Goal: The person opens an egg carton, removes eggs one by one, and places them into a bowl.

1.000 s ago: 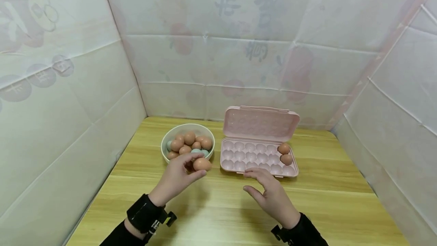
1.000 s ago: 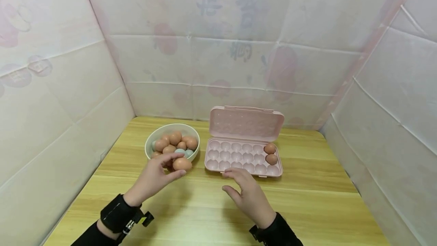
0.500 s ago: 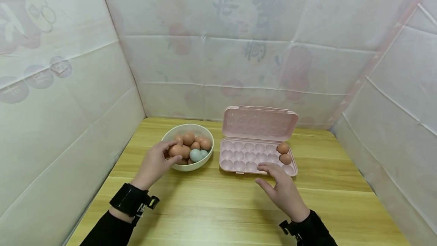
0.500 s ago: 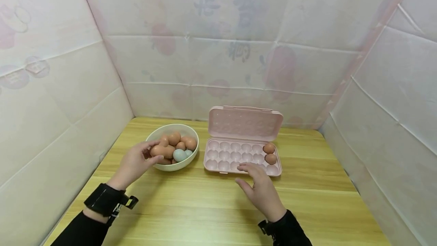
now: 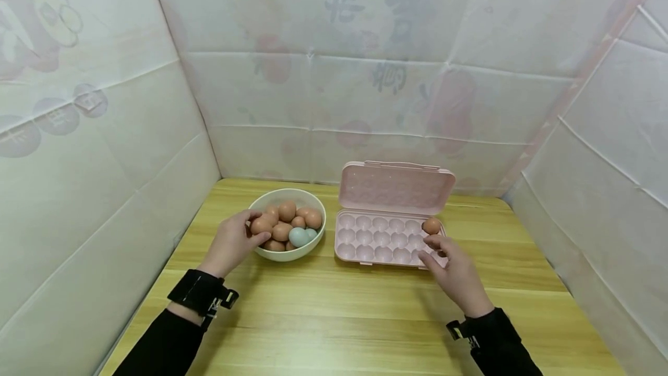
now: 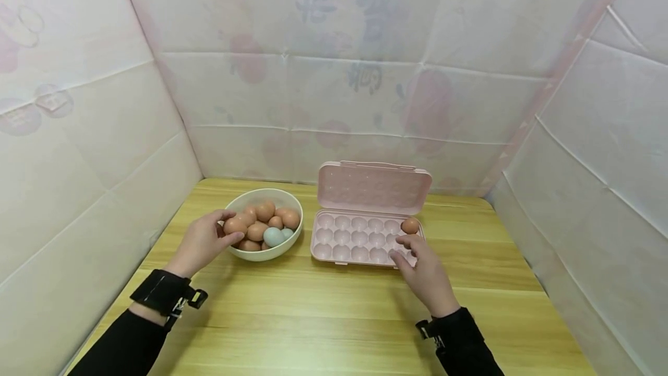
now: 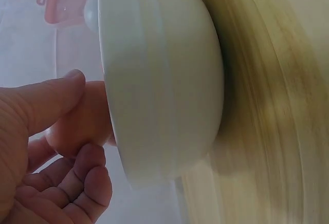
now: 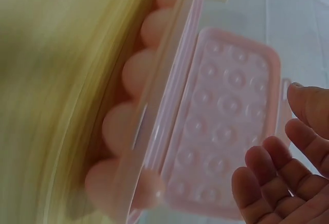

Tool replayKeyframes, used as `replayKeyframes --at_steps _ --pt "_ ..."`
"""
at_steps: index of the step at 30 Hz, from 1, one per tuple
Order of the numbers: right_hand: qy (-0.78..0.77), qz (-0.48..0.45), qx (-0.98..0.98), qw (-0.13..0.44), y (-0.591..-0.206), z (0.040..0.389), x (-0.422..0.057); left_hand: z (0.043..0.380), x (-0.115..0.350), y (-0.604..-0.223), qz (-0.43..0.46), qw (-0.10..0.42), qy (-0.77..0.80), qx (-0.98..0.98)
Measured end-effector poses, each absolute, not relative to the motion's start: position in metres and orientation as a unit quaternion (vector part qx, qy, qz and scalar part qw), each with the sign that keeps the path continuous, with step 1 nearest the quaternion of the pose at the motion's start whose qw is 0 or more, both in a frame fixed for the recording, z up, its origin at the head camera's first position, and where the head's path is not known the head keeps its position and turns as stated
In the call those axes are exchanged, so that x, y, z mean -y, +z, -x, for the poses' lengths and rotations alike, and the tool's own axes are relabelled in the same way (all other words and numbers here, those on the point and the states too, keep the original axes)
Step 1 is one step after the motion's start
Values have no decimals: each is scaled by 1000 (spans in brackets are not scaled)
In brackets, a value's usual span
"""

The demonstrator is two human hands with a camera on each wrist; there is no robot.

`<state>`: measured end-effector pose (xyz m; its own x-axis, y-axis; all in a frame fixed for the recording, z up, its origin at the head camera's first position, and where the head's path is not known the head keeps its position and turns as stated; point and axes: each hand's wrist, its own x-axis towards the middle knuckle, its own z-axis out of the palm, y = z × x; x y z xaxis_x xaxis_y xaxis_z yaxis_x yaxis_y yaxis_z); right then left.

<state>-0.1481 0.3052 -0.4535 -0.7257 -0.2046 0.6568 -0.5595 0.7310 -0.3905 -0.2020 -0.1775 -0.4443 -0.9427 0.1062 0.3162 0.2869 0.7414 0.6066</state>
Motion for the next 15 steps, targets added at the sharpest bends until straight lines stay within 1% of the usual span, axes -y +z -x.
replayKeyframes --at_steps 4,11,15 --pt "289 -187 892 293 -453 155 -316 206 178 -446 104 120 -338 928" --pt "282 -120 923 232 -452 164 -333 210 178 -450 99 94 -325 936" --pt "281 -101 931 211 -452 170 -341 210 176 -450 92 93 -321 938"
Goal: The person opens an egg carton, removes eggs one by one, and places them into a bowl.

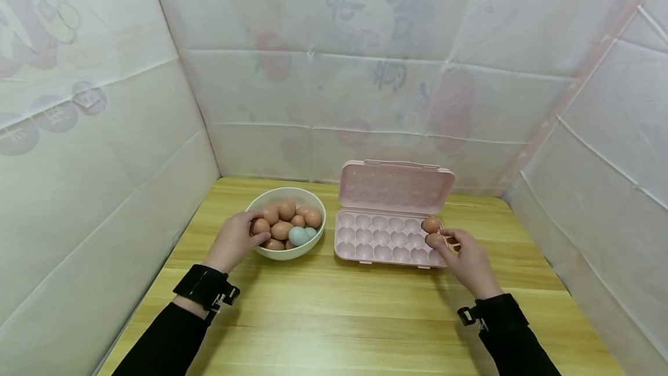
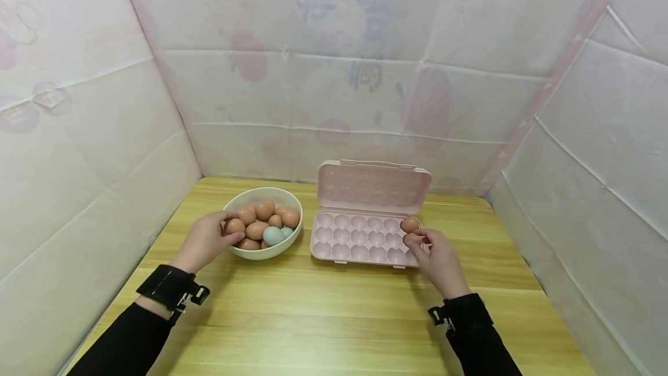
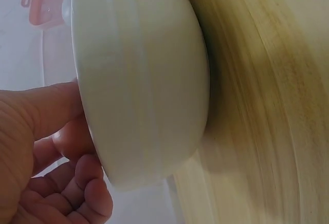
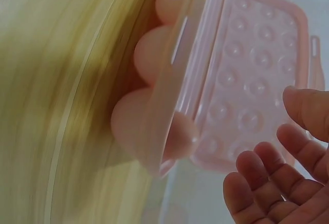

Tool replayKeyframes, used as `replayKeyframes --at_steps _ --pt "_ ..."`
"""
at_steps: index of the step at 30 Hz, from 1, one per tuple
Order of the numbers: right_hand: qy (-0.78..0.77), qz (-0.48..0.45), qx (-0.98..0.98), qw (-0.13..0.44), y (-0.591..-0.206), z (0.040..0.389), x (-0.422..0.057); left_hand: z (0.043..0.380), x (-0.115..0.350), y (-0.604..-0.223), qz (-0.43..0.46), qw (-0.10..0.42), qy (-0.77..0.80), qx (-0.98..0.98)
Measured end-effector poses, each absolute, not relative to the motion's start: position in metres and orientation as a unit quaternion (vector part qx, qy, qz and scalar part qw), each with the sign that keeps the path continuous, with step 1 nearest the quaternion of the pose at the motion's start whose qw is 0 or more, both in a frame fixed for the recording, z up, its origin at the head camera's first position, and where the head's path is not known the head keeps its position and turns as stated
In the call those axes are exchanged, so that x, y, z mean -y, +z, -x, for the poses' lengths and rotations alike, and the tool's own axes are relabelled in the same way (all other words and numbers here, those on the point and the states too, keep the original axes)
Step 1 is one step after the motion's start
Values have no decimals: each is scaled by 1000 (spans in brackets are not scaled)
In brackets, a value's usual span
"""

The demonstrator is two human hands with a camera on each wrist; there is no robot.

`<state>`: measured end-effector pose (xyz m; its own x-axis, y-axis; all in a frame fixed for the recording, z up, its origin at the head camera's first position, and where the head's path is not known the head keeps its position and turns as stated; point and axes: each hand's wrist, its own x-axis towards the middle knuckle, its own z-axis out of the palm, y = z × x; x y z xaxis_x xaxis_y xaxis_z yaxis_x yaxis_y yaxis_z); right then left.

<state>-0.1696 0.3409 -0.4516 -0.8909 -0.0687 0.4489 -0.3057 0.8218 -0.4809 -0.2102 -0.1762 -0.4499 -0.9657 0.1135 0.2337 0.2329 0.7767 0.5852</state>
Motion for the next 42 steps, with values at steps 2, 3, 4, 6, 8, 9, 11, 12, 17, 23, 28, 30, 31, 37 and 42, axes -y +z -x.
replayKeyframes --at_steps 2,3,4,6,8,9,11,12,17,23,28,30,31,37,42 --pt "279 -95 934 202 -451 173 -344 210 176 -449 87 93 -323 938" --pt "276 -93 936 198 -451 174 -346 210 176 -450 83 92 -322 939" --pt "275 -90 938 191 -451 176 -347 210 176 -450 80 90 -320 940" --pt "273 -84 943 172 -451 179 -351 211 175 -451 75 88 -311 943" --pt "271 -77 947 152 -451 183 -355 211 175 -452 73 87 -297 948" --pt "270 -72 949 142 -452 186 -356 212 174 -453 72 86 -290 950" --pt "266 -67 953 125 -453 191 -359 212 174 -453 74 86 -278 954" --pt "264 -65 955 117 -453 193 -360 211 174 -453 75 85 -274 955" --pt "252 -64 962 89 -456 202 -360 212 174 -453 75 80 -268 957" --pt "231 -73 966 89 -465 211 -358 213 175 -457 75 81 -265 958" --pt "208 -76 971 93 -469 214 -358 212 176 -458 78 82 -269 957" --pt "203 -79 972 94 -470 216 -358 210 176 -458 78 81 -271 956" --pt "202 -79 972 94 -470 216 -358 209 176 -458 77 79 -273 956" --pt "199 -76 972 94 -473 218 -359 204 177 -455 77 75 -282 953" --pt "192 -80 973 101 -475 219 -359 201 178 -453 78 75 -283 953"
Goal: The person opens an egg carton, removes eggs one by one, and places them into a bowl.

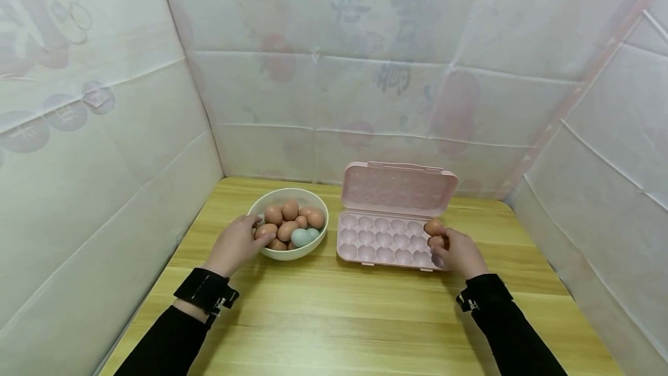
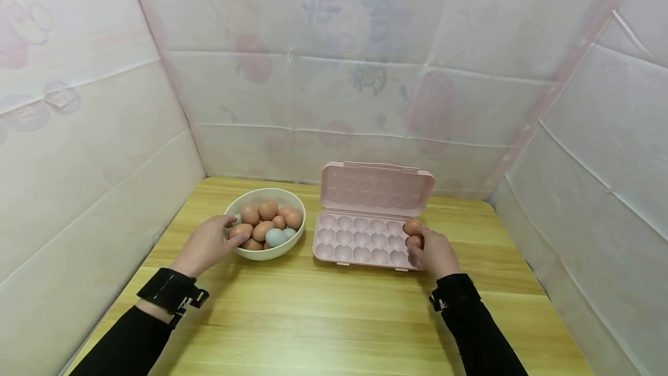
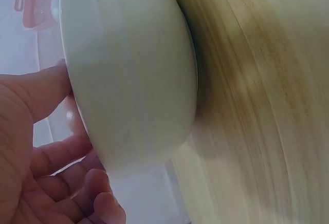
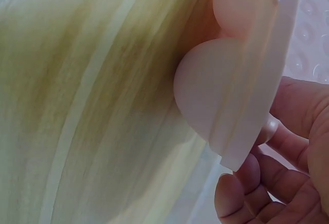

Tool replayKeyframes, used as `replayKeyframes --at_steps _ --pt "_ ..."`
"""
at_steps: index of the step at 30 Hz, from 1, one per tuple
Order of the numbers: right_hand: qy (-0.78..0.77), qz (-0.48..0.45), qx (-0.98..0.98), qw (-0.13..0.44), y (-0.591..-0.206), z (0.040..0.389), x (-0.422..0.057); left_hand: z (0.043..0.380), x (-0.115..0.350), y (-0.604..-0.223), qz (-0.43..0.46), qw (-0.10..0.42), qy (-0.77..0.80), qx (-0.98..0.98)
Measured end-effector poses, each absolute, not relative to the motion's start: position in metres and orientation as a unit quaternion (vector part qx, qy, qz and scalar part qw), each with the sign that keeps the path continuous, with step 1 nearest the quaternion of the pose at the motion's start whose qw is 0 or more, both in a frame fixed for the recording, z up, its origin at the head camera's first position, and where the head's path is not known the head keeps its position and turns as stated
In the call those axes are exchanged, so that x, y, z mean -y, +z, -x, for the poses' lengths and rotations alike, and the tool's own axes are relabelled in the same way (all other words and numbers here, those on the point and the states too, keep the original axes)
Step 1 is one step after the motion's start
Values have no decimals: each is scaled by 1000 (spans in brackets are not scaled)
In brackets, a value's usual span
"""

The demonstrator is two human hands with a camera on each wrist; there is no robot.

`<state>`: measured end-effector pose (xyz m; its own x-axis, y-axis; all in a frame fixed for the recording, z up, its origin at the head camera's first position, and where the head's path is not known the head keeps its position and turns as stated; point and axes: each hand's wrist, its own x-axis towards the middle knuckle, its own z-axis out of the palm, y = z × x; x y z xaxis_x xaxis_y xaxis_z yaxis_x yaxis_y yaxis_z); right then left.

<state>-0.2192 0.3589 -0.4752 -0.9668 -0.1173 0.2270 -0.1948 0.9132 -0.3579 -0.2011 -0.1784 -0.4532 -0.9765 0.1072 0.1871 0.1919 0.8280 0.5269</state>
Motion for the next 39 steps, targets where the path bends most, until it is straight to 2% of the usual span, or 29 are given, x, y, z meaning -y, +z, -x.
replayKeyframes --at_steps 8,17,23,27,39 --pt "171 -86 975 111 -478 222 -359 191 180 -446 83 101 -284 950" --pt "171 -81 976 105 -477 219 -358 169 160 -440 150 212 -270 927" --pt "174 -74 977 97 -478 219 -357 155 139 -441 212 258 -274 902" --pt "180 -69 977 97 -477 218 -358 145 127 -444 232 254 -281 896" --pt "191 -68 974 105 -466 203 -352 128 99 -459 245 174 -378 875"
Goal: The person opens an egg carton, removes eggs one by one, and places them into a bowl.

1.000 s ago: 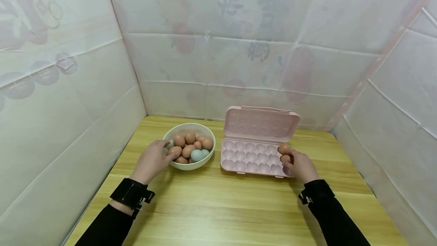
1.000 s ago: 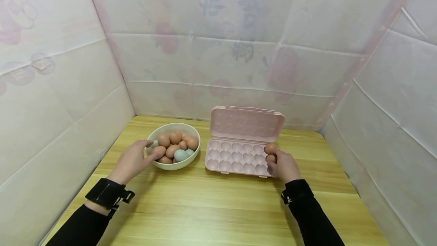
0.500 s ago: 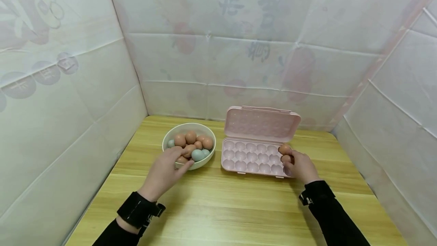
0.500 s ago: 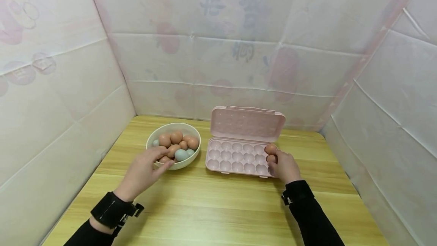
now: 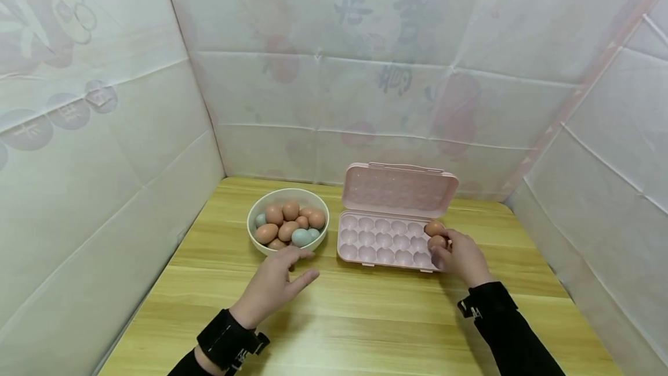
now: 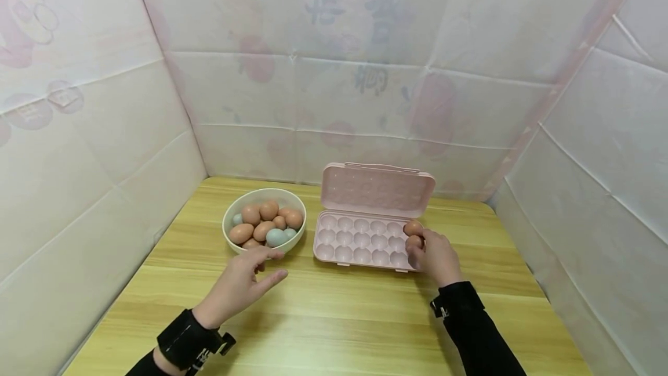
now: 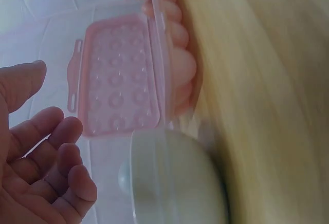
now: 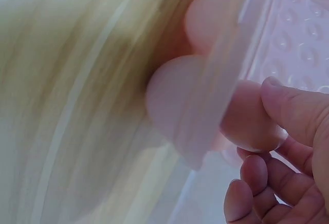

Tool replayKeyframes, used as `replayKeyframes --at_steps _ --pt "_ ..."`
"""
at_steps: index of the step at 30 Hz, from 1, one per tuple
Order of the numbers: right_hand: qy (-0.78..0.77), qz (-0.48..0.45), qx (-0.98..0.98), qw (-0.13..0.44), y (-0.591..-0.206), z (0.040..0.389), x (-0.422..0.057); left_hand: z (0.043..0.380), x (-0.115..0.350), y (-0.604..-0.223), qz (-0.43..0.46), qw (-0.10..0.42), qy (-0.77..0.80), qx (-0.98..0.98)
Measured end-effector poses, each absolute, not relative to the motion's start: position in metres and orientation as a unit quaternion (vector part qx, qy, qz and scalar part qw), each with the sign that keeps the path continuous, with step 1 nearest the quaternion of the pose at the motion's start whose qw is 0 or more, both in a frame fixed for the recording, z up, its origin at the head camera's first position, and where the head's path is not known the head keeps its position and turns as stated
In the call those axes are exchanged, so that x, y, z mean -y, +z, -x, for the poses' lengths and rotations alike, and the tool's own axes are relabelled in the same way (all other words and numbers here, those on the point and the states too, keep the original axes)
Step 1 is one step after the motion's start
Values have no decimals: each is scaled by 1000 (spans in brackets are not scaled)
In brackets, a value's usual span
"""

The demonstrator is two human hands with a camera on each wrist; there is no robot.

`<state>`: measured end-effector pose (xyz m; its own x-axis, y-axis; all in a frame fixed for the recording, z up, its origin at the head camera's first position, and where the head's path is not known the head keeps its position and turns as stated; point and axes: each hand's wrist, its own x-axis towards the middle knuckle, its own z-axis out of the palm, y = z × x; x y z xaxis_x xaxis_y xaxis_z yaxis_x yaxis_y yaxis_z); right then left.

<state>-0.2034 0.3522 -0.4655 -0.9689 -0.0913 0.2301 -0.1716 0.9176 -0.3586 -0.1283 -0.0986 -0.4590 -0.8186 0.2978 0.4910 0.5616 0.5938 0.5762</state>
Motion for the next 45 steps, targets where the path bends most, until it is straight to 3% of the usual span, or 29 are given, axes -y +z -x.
replayKeyframes --at_steps 10,23,36,45 --pt "261 -86 952 139 -454 181 -332 123 90 -469 238 138 -454 847" --pt "333 -185 897 225 -458 149 -276 122 72 -472 215 39 -530 820" --pt "396 -240 864 196 -448 128 -242 120 53 -471 185 -29 -570 800" --pt "420 -324 820 216 -440 116 -227 118 41 -472 191 -91 -644 735"
